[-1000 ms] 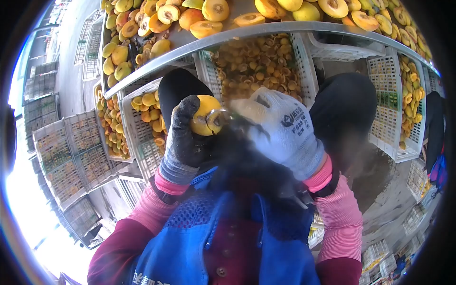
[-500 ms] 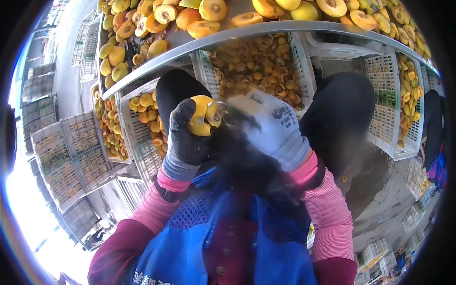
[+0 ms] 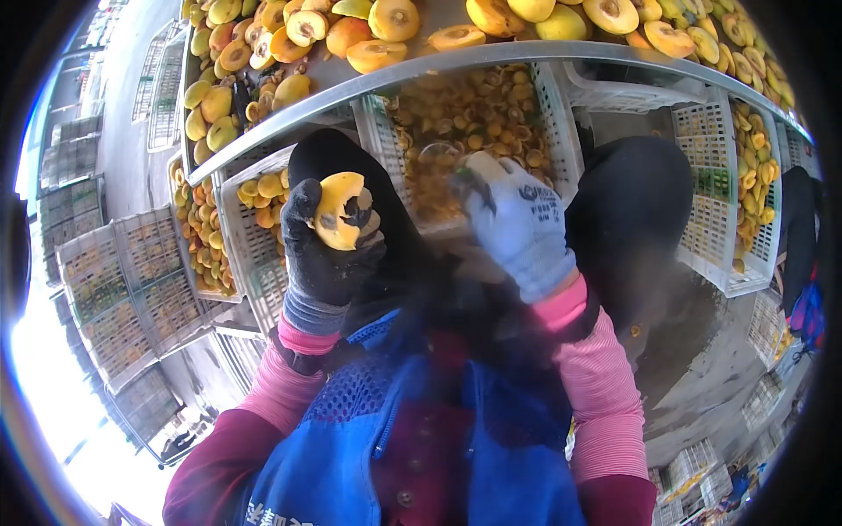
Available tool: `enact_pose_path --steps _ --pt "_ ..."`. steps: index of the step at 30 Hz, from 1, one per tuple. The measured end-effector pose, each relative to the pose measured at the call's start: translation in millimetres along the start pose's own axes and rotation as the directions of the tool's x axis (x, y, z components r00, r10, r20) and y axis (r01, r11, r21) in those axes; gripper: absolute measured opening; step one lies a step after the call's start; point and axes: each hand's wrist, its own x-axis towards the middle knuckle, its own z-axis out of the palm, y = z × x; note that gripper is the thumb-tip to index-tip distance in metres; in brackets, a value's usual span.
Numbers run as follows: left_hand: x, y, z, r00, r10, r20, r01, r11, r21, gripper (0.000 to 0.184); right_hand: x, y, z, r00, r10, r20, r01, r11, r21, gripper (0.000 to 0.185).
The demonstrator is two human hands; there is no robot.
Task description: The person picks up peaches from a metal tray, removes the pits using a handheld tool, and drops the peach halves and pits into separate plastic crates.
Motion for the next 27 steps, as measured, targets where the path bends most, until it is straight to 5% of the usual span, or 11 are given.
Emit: enact_pose_path --steps 3,4,9,13,27 --pt "-12.8 20.8 12.7 0.98 -0.172 0.1 0.194 0.938 -0.289 0.04 -1.3 -15.7 -8.4 0.978 -0.198 -0.058 0.206 0.956 0.211 0.025" --pt "-13.9 21.9 16.6 0.992 -0.072 0.103 0.094 0.969 -0.226 0.036 -0.7 -25.1 -19.6 0.966 -0.256 -0.036 0.257 0.937 0.237 0.026" --pt "-19.1 41.5 26.5 0.959 -0.131 0.251 0.143 0.989 -0.031 0.034 1.6 -34.8 -30.3 0.906 -0.424 -0.022 0.422 0.895 0.146 0.028" --pt "-22.3 41.2 28.8 0.959 -0.14 0.248 0.099 0.98 0.17 0.033 -1.8 -36.5 -29.5 0.88 -0.473 0.043 0.468 0.879 0.091 0.027" --pt "-24.5 42.3 28.6 0.957 -0.139 0.256 0.124 0.99 0.072 0.027 0.1 -33.9 -34.8 0.87 -0.49 0.052 0.493 0.863 -0.112 0.031"
